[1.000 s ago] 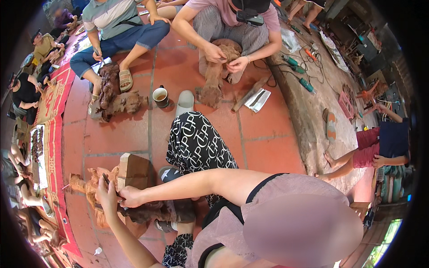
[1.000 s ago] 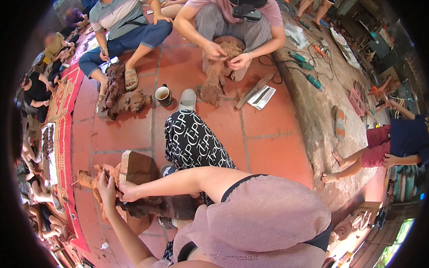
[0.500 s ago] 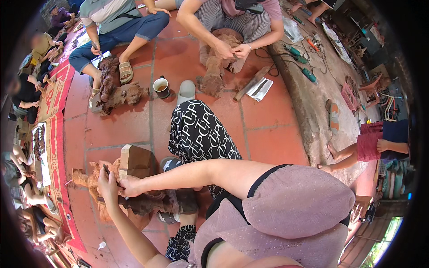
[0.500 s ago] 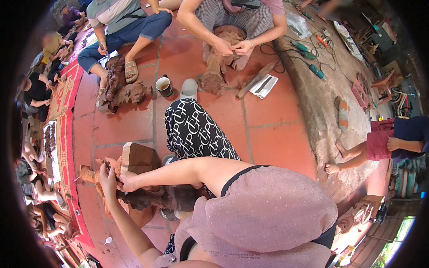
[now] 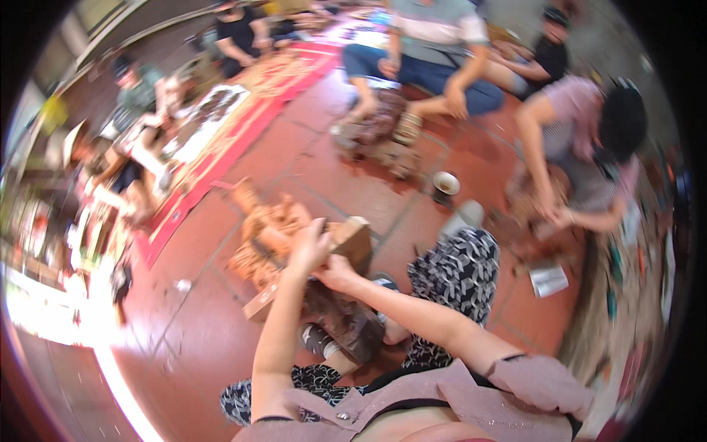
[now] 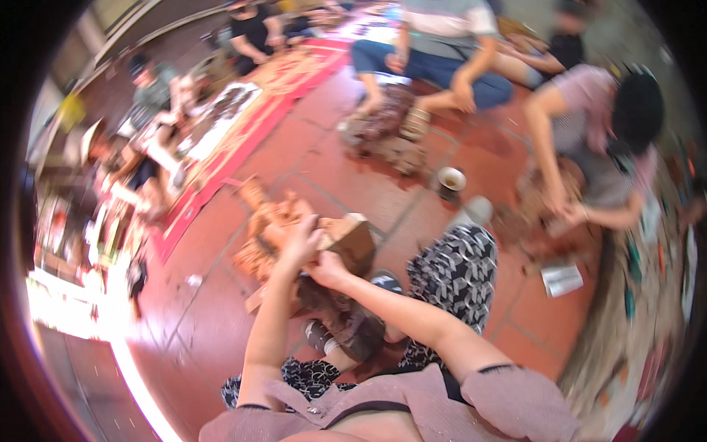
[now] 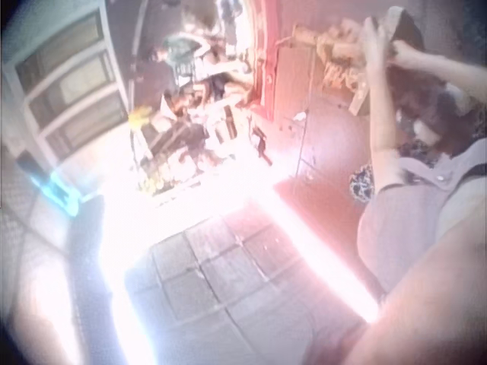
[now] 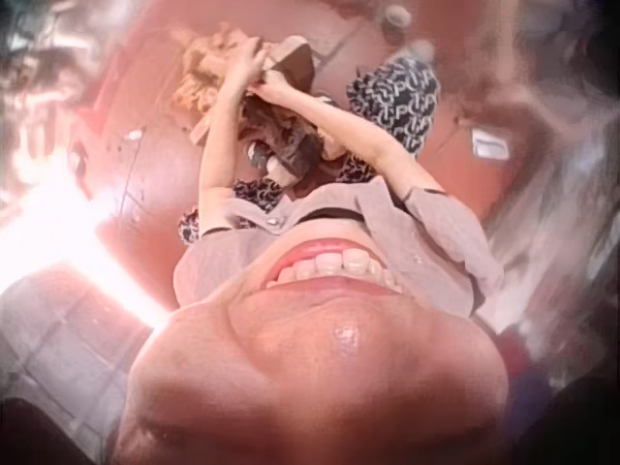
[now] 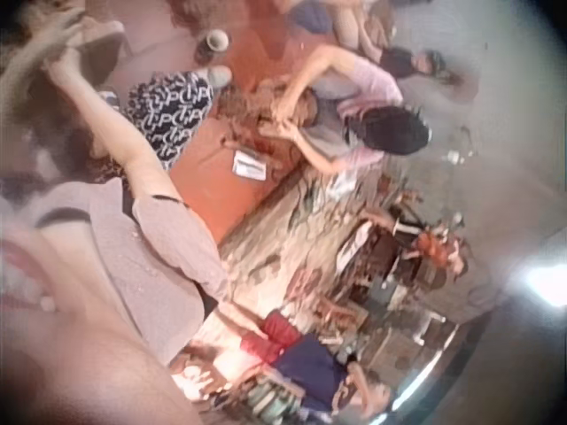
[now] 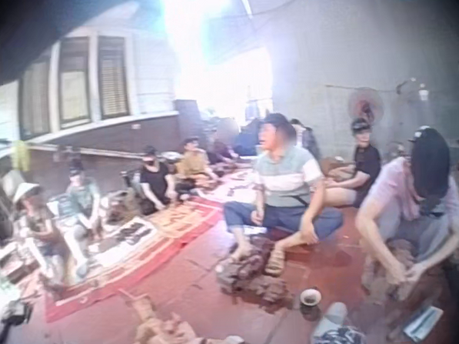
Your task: The person carves a piece of wood using a chisel, shaping it by hand while sitting on the floor. The person rotates the wood to access different sides and continues to refine the shape.
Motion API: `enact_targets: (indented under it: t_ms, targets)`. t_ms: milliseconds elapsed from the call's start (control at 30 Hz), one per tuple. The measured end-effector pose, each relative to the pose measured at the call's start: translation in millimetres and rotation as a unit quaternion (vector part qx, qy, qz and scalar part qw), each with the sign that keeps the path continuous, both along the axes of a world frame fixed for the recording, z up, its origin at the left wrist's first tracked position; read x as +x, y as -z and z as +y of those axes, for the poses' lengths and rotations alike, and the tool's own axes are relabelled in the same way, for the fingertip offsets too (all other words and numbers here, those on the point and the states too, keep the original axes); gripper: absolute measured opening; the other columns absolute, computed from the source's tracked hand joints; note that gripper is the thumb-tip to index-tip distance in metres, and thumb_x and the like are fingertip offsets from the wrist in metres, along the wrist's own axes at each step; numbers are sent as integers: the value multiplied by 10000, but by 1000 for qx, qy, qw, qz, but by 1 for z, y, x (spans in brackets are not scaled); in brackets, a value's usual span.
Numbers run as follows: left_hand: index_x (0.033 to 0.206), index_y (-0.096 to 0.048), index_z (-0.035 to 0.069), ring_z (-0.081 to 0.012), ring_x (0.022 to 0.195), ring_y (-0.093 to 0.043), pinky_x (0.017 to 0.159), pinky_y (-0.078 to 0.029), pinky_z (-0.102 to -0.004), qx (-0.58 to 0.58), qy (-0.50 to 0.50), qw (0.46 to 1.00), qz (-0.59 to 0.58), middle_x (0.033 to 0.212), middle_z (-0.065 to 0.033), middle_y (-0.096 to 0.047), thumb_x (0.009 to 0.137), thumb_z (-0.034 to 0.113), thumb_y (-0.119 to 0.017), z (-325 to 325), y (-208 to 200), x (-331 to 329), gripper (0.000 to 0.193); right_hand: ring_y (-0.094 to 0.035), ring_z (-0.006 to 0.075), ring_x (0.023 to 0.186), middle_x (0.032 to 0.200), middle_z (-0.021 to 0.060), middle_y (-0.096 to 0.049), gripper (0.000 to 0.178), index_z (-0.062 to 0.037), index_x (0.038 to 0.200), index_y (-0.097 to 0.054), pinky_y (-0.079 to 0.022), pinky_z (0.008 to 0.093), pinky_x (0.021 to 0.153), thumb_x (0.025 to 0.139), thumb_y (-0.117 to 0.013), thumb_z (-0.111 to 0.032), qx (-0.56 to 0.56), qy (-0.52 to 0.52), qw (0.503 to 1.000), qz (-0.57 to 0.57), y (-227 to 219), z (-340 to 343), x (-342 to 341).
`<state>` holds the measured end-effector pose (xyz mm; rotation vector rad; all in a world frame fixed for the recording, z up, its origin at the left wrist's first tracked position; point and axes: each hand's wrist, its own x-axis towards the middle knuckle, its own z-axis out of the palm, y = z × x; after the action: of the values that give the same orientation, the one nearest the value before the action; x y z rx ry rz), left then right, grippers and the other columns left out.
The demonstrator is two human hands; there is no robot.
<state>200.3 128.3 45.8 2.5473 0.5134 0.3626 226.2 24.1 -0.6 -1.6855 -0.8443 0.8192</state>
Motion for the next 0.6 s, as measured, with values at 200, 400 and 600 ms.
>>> enact_targets:
  t_ms: [200, 400, 600]
  targets:
    - [1058, -521, 11, -367, 888, -562, 757, -447, -426, -26, -31, 997, -63, 931, -223, -586, 738, 160, -552, -8, -5, -5, 354, -583, 155, 797, 854, 90, -640, 259, 0, 943, -607, -463, 314, 686, 793, -634, -209, 19, -3, 999, 33, 19, 4, 3]
    - [1123, -506, 32, -380, 850, -577, 736, -462, -423, -48, -56, 997, -35, 918, -229, -593, 749, 143, -537, -9, 5, -6, 392, -535, 97, 660, 777, 9, -592, 178, 7, 932, -593, -436, 266, 576, 805, -594, -117, 44, 21, 998, 28, 26, 4, -1]
    - [1146, -505, 33, -380, 891, -567, 764, -455, -421, -44, -46, 997, -49, 958, -225, -591, 756, 150, -557, -14, 0, -17, 410, -576, 251, 847, 901, 123, -613, 302, 4, 1027, -562, -453, 339, 704, 804, -603, -196, 82, 17, 996, -27, 26, 0, -3]
